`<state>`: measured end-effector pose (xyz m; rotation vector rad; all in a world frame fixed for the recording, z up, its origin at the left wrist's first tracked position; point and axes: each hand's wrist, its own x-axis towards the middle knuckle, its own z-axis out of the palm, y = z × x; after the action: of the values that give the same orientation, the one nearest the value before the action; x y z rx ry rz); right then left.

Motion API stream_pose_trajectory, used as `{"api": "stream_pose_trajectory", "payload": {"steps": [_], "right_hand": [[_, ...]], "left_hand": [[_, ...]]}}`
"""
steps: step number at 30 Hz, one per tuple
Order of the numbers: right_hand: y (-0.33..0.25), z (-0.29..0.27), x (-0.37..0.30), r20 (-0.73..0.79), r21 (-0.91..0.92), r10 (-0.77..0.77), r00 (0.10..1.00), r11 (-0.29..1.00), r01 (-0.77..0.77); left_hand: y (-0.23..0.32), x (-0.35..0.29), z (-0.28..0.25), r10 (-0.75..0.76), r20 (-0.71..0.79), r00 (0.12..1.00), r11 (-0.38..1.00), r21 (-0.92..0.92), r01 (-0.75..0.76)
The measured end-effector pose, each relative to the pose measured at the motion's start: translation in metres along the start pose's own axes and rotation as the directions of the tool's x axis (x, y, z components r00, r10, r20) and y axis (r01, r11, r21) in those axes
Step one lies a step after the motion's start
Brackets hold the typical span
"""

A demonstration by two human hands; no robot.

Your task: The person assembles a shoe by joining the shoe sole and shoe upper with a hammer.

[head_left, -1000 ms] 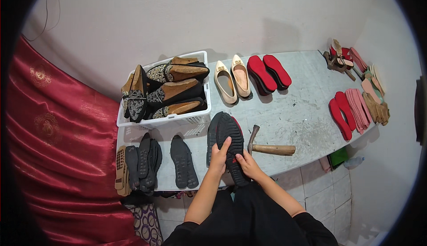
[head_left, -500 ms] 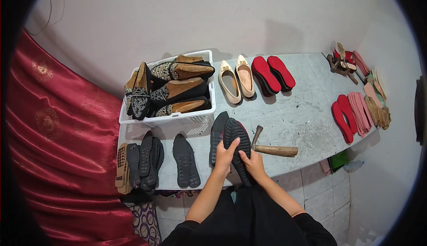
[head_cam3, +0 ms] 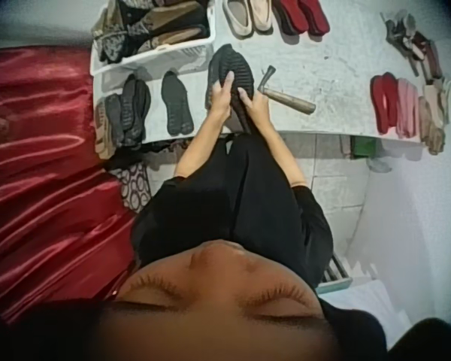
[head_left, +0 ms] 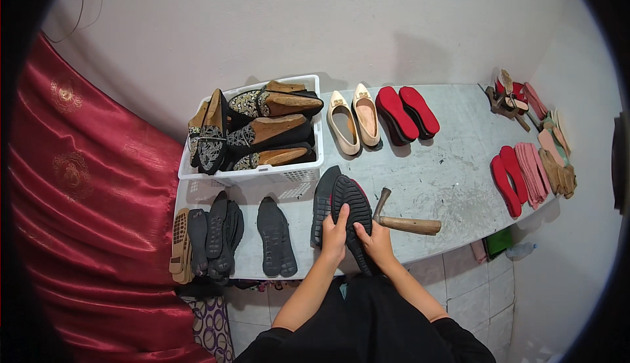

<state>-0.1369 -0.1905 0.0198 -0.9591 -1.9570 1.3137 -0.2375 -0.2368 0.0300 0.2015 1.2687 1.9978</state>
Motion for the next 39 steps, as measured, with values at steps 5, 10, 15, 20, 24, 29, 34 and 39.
{"api": "stream_pose_trajectory", "payload": {"steps": [5,10,15,20,24,29,34,39], "right_hand": [[-0.005,0.003,0.008,-0.085,-0.053,-0.109,0.990,0.993,0.105],[-0.026,-0.003,0.035,-0.084,-0.009,-0.081,0.993,0.997,0.080],[-0.029,0.009,0.045,-0.132,0.069,-0.075,0.988,0.994,0.085],[-0.030,0.010,0.042,-0.123,-0.050,-0.037,0.992,0.998,0.031],[-0.039,0.008,0.046,-0.192,-0.168,-0.167,0.967,0.976,0.135],[-0.050,0.005,0.053,-0.133,-0.022,-0.092,0.987,0.996,0.090],[-0.041,0.010,0.055,-0.148,0.016,-0.099,0.984,0.995,0.103],[-0.043,0.006,0.054,-0.090,0.117,-0.059,0.994,0.991,0.069]], "left_hand": [[-0.003,-0.004,-0.003,0.123,-0.074,0.990,0.990,0.076,-0.117],[-0.010,-0.006,-0.005,0.230,-0.077,0.970,0.937,0.288,-0.199],[-0.010,-0.002,-0.007,0.283,-0.061,0.957,0.907,0.343,-0.246],[-0.011,-0.002,-0.008,0.302,-0.075,0.950,0.914,0.304,-0.267],[-0.007,-0.004,-0.013,0.357,0.001,0.934,0.806,0.504,-0.309],[-0.006,-0.007,-0.011,0.411,0.055,0.910,0.731,0.576,-0.366],[-0.011,-0.005,-0.012,0.390,0.037,0.920,0.790,0.499,-0.355],[-0.010,-0.004,-0.014,0.350,0.045,0.936,0.794,0.517,-0.321]]}}
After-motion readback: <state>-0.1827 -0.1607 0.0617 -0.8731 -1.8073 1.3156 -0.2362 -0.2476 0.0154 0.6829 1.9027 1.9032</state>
